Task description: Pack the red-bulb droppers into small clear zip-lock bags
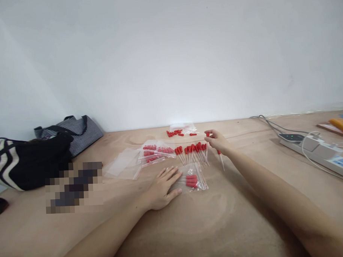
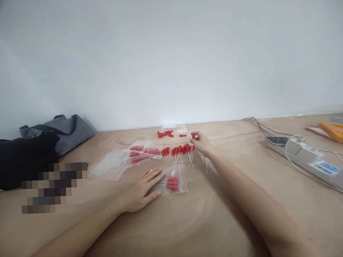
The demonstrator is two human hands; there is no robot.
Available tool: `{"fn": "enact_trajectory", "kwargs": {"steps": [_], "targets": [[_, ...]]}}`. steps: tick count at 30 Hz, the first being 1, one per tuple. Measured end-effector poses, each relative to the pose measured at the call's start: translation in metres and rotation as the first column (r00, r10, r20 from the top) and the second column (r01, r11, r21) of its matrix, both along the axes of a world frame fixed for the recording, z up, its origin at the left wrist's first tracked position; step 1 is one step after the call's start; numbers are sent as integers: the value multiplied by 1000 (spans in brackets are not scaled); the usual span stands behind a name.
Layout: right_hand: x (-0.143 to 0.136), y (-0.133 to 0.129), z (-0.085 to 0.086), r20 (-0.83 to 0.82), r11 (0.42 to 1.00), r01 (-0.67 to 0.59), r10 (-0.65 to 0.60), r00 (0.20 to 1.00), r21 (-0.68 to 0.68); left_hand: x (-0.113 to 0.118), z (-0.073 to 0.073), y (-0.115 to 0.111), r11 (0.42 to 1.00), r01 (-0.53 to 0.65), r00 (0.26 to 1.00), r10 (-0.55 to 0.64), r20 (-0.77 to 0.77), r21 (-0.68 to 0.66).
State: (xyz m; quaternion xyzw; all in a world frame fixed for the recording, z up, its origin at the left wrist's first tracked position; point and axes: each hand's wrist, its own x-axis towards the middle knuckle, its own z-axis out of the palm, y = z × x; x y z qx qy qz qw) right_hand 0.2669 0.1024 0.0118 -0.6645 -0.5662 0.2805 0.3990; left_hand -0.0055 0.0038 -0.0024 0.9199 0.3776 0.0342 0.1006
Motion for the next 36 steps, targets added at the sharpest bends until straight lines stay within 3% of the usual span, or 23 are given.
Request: {"fn": "enact_trajectory", "kwargs": {"steps": [2,5,8,12,15,20,29,36], "targets": [[3,-18,-8,-269,994,-61,84,959,95,1,1,0,1000,-7,1000,7,9,1],[3,-46,-27,-545,987,-18,103,832,160,2,3,-1,1000,-19,999,19,28,4],[-2,-64,-42,-658,980,47,93,748,192,3,4,-1,1000,-29,999,29,29,-1],[-13,-74,-46,-709,980,62,91,699,187,3,3,-1,999,-36,999,35,30,6],[-20,-82,-42,-693,986,-34,138,708,161,2,3,-2,999,-34,998,34,50,5],[-26,-97,-37,-506,962,-255,270,819,99,2,2,-2,1000,-28,997,27,78,4],[-41,-86,-49,-299,921,-370,389,871,122,3,3,-3,1000,-22,995,21,103,8],[-54,-80,-44,-112,904,-415,425,898,105,3,3,-3,999,-32,997,32,68,-3]]}}
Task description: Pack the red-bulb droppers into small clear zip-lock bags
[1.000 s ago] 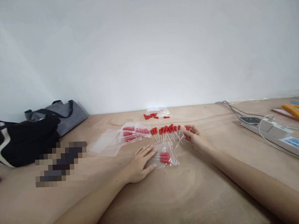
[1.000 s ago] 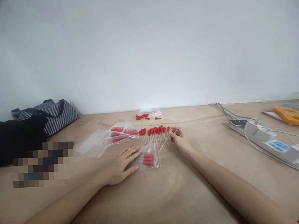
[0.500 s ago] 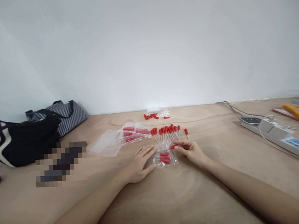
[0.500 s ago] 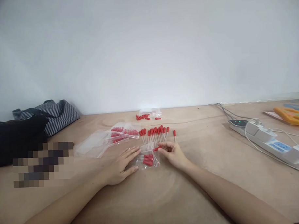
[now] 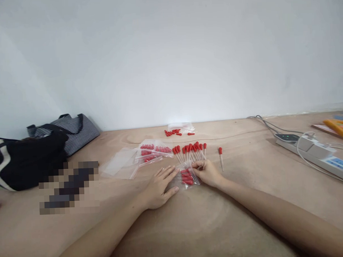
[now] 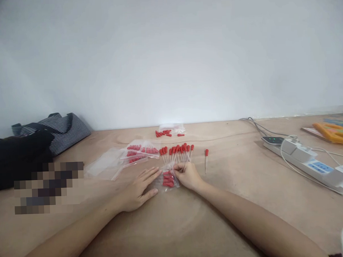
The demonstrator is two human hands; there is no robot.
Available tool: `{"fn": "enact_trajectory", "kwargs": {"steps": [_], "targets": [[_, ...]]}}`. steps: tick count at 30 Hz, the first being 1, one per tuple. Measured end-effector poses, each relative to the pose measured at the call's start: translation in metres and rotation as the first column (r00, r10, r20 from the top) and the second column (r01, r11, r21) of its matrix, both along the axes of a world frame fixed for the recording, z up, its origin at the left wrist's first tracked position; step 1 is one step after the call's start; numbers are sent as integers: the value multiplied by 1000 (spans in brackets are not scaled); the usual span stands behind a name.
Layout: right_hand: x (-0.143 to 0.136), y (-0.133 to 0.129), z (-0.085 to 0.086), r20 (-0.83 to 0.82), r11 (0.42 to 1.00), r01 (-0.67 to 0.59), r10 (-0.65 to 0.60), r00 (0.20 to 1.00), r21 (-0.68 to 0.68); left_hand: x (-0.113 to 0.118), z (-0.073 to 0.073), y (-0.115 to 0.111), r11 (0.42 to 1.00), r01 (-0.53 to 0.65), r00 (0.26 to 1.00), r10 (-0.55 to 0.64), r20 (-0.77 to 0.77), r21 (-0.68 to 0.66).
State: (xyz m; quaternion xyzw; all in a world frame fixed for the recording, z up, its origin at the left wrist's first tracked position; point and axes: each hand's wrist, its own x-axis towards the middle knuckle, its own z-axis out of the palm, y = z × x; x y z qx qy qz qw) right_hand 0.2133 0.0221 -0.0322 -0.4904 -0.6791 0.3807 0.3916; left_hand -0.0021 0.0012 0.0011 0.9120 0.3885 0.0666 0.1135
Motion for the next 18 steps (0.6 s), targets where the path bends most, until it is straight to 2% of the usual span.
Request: {"fn": "enact_trajectory", "kwargs": {"steps": [4,6,8,9,11,12,14,18], "targets": [[-1,-3,6,134,995,-75,65,989,71,0,0,0,1000,-1,1000,1,-8,3],[6,0,11,174,992,-53,32,984,113,-1,-1,0,1000,4,1000,-4,-13,-1],[22,9,18,221,980,85,-124,967,177,-2,-1,1,1000,16,1000,-16,-12,-1],[32,15,20,263,953,205,-261,929,221,-2,0,1,1000,21,1000,-21,-13,-2],[54,30,22,332,865,431,-498,801,259,-2,0,2,1000,25,999,-26,-24,-8],[64,37,21,372,826,503,-564,738,255,-2,1,2,1000,26,999,-26,-31,-12],[80,48,17,444,799,564,-590,674,206,-2,2,2,999,29,999,-30,-44,-19],[90,58,7,468,833,550,-507,723,53,-2,3,1,999,49,998,-50,-47,-24]]}}
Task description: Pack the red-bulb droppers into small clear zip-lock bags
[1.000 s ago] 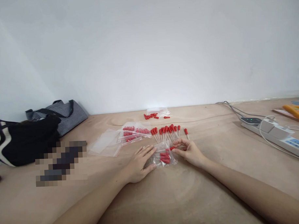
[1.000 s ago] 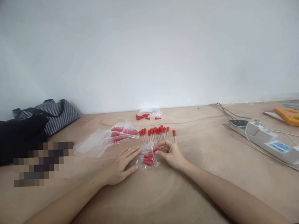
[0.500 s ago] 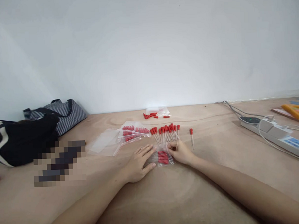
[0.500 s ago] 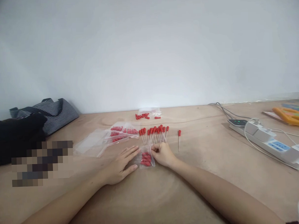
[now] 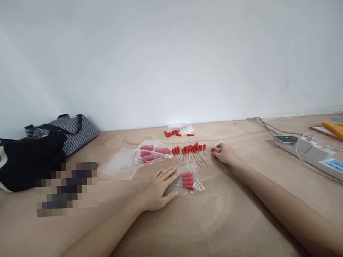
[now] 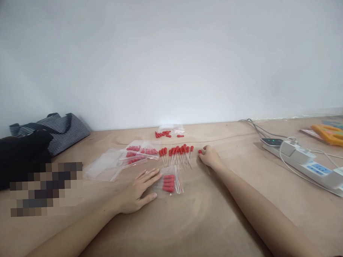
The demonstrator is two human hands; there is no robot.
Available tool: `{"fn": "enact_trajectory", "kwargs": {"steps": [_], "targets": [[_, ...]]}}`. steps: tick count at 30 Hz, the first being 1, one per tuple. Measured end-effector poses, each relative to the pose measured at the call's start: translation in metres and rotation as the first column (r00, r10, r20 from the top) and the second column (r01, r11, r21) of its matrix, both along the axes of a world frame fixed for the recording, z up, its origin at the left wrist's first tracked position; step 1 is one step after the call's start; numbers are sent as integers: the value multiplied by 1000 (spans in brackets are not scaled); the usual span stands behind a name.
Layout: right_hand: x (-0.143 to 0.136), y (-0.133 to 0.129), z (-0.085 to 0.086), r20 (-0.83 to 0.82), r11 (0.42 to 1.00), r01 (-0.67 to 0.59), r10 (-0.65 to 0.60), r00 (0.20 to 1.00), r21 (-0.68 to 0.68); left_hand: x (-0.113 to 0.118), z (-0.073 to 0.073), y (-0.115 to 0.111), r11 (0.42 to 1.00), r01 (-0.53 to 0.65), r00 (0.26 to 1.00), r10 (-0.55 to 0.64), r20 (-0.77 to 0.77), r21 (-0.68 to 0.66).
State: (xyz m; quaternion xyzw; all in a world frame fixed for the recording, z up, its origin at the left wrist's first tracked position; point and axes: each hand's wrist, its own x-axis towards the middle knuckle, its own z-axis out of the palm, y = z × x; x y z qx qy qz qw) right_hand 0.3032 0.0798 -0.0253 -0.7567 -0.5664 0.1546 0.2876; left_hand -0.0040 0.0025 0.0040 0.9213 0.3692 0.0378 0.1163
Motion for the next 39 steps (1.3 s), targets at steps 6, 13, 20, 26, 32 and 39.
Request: {"fn": "enact_trajectory", "kwargs": {"steps": [6,13,20,26,32,39], "targets": [[-2,-15,8,-216,988,-152,149,965,5,0,2,-1,1000,-2,1000,2,-3,-6],[-28,-52,6,-792,930,-165,367,489,329,0,2,-3,1000,-1,1000,1,14,-5],[-52,-59,1,-905,940,92,286,314,328,0,1,-3,1000,-21,995,23,100,-17],[-66,-68,-1,-911,949,22,296,288,315,1,0,-3,998,-42,989,48,137,-46],[-83,-79,1,-799,942,-233,328,503,240,0,-1,-3,999,-34,988,40,152,-43],[-81,-68,-9,-445,845,-454,535,718,282,-1,-3,-2,1000,-21,989,22,148,-14]]}}
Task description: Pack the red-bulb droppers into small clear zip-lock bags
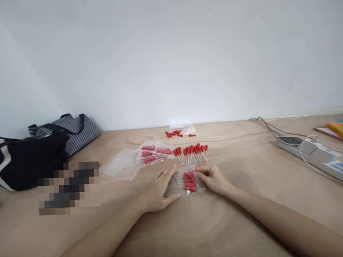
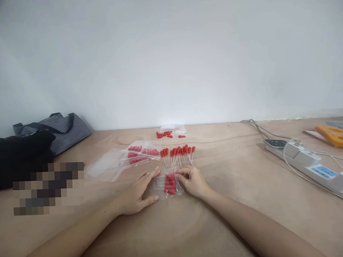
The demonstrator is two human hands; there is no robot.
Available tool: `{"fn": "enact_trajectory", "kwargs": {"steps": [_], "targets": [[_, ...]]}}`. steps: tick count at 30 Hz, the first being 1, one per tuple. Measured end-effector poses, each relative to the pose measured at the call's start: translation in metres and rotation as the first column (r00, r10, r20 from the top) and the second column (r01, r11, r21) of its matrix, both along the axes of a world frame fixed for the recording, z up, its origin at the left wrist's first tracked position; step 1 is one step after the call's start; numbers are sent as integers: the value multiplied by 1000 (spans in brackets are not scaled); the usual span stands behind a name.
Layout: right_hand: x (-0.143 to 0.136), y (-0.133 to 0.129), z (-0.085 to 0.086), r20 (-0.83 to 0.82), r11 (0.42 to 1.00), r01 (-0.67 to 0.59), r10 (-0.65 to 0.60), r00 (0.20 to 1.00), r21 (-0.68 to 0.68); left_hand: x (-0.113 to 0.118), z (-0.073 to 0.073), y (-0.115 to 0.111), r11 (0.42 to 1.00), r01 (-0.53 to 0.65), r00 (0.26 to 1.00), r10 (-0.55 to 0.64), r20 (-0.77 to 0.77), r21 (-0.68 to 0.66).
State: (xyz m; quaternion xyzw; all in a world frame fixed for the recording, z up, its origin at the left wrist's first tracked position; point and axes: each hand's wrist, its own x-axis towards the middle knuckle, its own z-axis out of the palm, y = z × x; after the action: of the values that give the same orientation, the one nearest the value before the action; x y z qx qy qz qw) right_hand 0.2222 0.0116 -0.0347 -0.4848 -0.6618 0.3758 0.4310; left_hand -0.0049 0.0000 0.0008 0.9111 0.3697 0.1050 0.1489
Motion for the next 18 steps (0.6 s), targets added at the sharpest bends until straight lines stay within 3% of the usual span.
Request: {"fn": "enact_trajectory", "kwargs": {"steps": [2,7,11,16,18], "targets": [[0,6,-3,85,996,22,-29,996,83,0,0,0,1000,-4,1000,4,-17,0],[-5,17,-4,227,986,130,-152,962,107,1,2,0,1000,6,996,-5,-84,9],[-6,15,2,361,991,30,-75,929,129,1,4,0,1000,24,994,-23,-108,15],[4,9,5,321,973,4,-79,944,229,-8,12,2,992,115,985,-120,-126,-51],[10,5,8,348,952,-94,-13,937,290,-15,15,3,982,175,976,-183,-122,-73]]}}
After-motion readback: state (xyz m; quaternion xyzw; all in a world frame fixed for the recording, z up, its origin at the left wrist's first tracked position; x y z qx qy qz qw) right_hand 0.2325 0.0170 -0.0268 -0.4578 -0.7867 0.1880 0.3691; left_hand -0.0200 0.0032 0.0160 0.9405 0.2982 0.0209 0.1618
